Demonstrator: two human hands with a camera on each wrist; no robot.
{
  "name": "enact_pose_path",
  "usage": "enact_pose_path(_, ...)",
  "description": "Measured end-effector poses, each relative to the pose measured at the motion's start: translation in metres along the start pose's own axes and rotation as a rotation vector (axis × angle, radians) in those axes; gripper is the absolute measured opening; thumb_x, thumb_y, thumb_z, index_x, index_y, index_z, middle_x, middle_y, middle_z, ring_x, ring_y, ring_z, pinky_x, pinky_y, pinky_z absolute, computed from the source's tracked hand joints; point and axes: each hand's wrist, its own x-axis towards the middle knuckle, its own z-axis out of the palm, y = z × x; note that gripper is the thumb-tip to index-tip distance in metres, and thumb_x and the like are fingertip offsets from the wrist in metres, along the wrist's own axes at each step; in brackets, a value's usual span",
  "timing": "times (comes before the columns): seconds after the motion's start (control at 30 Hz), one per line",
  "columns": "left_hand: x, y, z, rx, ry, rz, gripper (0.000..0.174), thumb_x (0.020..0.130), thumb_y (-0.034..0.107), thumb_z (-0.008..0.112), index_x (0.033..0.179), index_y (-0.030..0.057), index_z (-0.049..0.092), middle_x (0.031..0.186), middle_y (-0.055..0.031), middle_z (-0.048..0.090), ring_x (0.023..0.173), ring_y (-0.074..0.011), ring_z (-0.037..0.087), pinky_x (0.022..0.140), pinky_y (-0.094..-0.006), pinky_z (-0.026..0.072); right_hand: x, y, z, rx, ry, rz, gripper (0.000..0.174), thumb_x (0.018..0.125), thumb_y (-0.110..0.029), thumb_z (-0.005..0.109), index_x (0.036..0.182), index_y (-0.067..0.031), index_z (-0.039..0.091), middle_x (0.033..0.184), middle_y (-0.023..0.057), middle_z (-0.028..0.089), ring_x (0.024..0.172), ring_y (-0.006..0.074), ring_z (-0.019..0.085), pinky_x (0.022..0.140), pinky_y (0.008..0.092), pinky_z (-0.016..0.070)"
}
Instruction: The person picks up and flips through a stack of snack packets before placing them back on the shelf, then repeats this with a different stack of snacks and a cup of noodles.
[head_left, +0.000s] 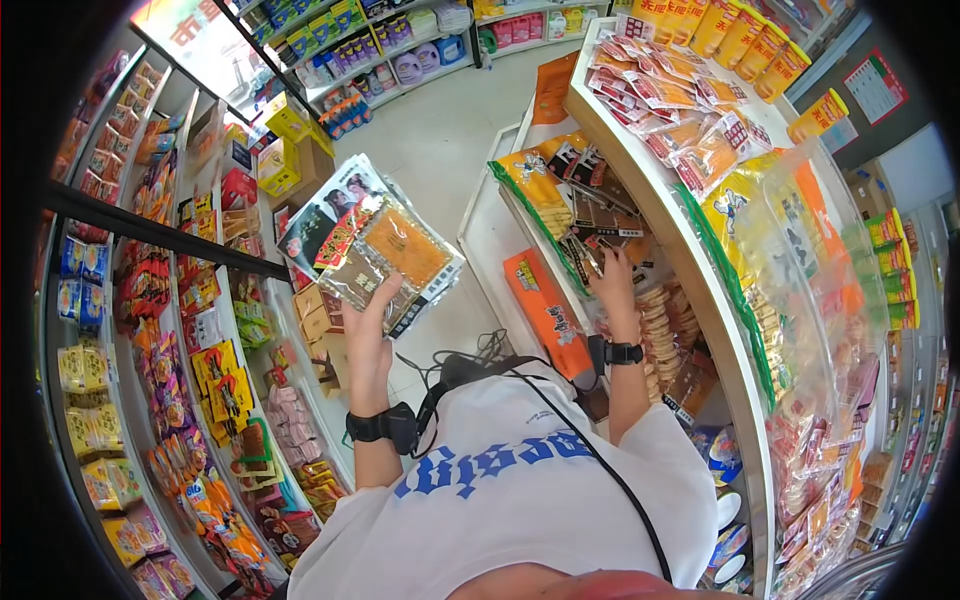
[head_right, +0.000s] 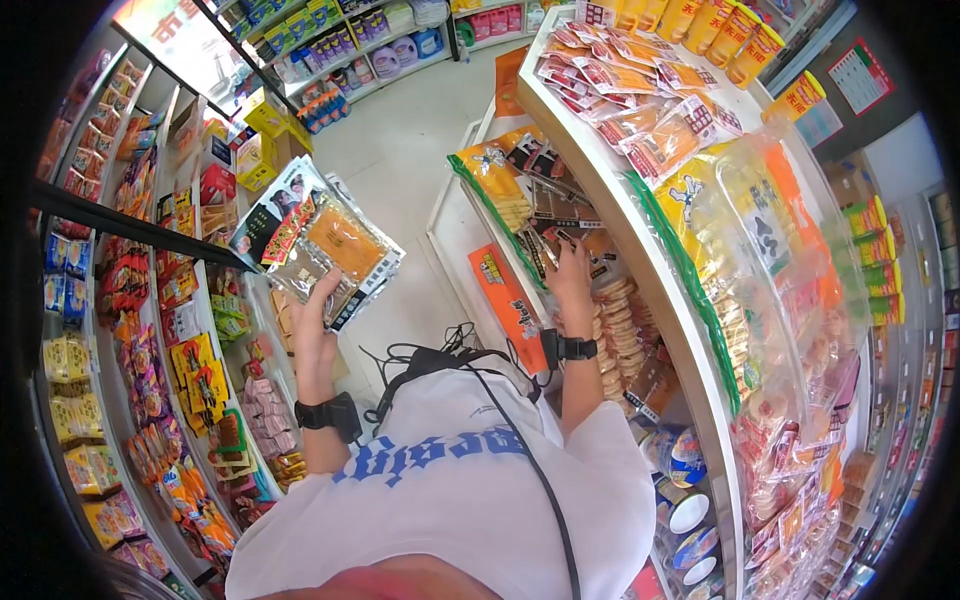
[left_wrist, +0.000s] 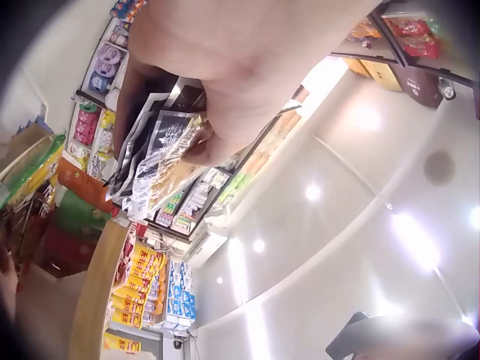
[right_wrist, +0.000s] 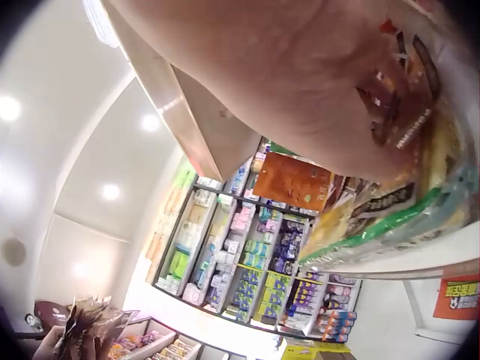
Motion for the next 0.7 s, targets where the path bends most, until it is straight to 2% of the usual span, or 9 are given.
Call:
enact_pose_path(0.07,0.000,0.000,-0.001,-0.005,-0.044,-0.043,0.054,0.087,0.006,0.076,0.135,-0.0001,0.051,0.125,-0.0090,0.063,0.112,-0.0190,0.062,0.094,-0.0316,0.0507,-0.007,-0.004,-0.003,0.015,0.069,0.016,0.046,0.083,-0.009,0.067,0.128,-0.0004,0.060,0.144,0.0236,0.048,0.128,0.0443,0.050,0.107,0.0487,0.0443)
enact_pose_path(0.17,-0.002,0.002,0.006,-0.030,-0.066,-0.023,0.048,0.088,0.006,0.075,0.132,-0.0010,0.055,0.121,-0.0077,0.065,0.107,-0.0172,0.065,0.091,-0.0306,0.0513,-0.007,0.004,-0.003,0.069,0.182,0.003,0.034,0.085,-0.007,0.064,0.118,0.0018,0.065,0.139,0.0250,0.053,0.121,0.0427,0.057,0.102,0.0479,0.0475)
enact_pose_path(0.27,-0.005,0.007,0.008,-0.010,-0.093,-0.039,0.041,0.088,0.007,0.074,0.126,-0.0019,0.059,0.117,-0.0075,0.068,0.103,-0.0156,0.066,0.089,-0.0299,0.0519,-0.010,-0.013,-0.031,0.086,0.204,-0.027,0.025,0.086,-0.006,0.063,0.109,0.0041,0.067,0.124,0.0256,0.062,0.110,0.0410,0.064,0.094,0.0474,0.0507)
enact_pose_path(0.3,-0.002,0.002,0.005,0.001,-0.107,-0.040,0.041,0.088,0.007,0.074,0.125,-0.0018,0.060,0.116,-0.0076,0.069,0.102,-0.0156,0.067,0.089,-0.0298,0.0519,-0.013,-0.026,-0.046,0.102,0.183,-0.035,0.023,0.089,-0.008,0.065,0.108,0.0048,0.067,0.109,0.0242,0.069,0.097,0.0385,0.069,0.085,0.0444,0.0536)
enact_pose_path(0.43,-0.001,0.001,0.003,0.070,-0.159,-0.007,0.038,0.088,0.008,0.075,0.122,-0.0025,0.062,0.113,-0.0082,0.071,0.099,-0.0151,0.068,0.087,-0.0295,0.0530,-0.030,-0.098,-0.082,0.517,0.276,-0.106,0.022,0.094,-0.011,0.068,0.110,0.0043,0.069,0.103,0.0201,0.071,0.084,0.0348,0.072,0.080,0.0363,0.0555)
enact_pose_path(0.53,0.002,-0.001,0.009,0.156,-0.234,0.010,0.037,0.087,0.008,0.076,0.120,-0.0031,0.063,0.111,-0.0084,0.072,0.096,-0.0144,0.069,0.084,-0.0298,0.0544,-0.061,-0.190,-0.115,0.677,0.319,-0.241,0.023,0.091,-0.008,0.070,0.112,0.0031,0.069,0.106,0.0181,0.072,0.089,0.0345,0.071,0.085,0.0374,0.0556)
enact_pose_path(0.6,0.002,-0.003,0.013,0.201,-0.288,0.017,0.036,0.087,0.007,0.076,0.120,-0.0035,0.063,0.110,-0.0086,0.072,0.096,-0.0141,0.069,0.083,-0.0298,0.0548,-0.073,-0.227,-0.116,0.631,0.302,-0.545,0.028,0.088,-0.007,0.072,0.115,0.0010,0.070,0.117,0.0173,0.069,0.103,0.0343,0.068,0.094,0.0397,0.0527)
enact_pose_path(0.67,0.002,-0.003,0.016,0.185,-0.356,0.051,0.034,0.087,0.005,0.073,0.118,-0.0034,0.063,0.106,-0.0082,0.071,0.093,-0.0127,0.068,0.081,-0.0292,0.0551,-0.086,-0.259,-0.130,0.561,0.027,-0.749,0.033,0.086,-0.008,0.073,0.118,0.0000,0.069,0.128,0.0156,0.064,0.119,0.0339,0.060,0.104,0.0427,0.0466)
enact_pose_path(0.7,0.003,-0.005,0.014,0.159,-0.380,0.058,0.033,0.086,0.004,0.072,0.117,-0.0032,0.063,0.105,-0.0079,0.071,0.092,-0.0123,0.067,0.081,-0.0289,0.0551,-0.090,-0.264,-0.131,0.572,-0.017,-0.783,0.034,0.086,-0.009,0.073,0.119,-0.0020,0.070,0.129,0.0156,0.064,0.122,0.0343,0.058,0.106,0.0442,0.0446)
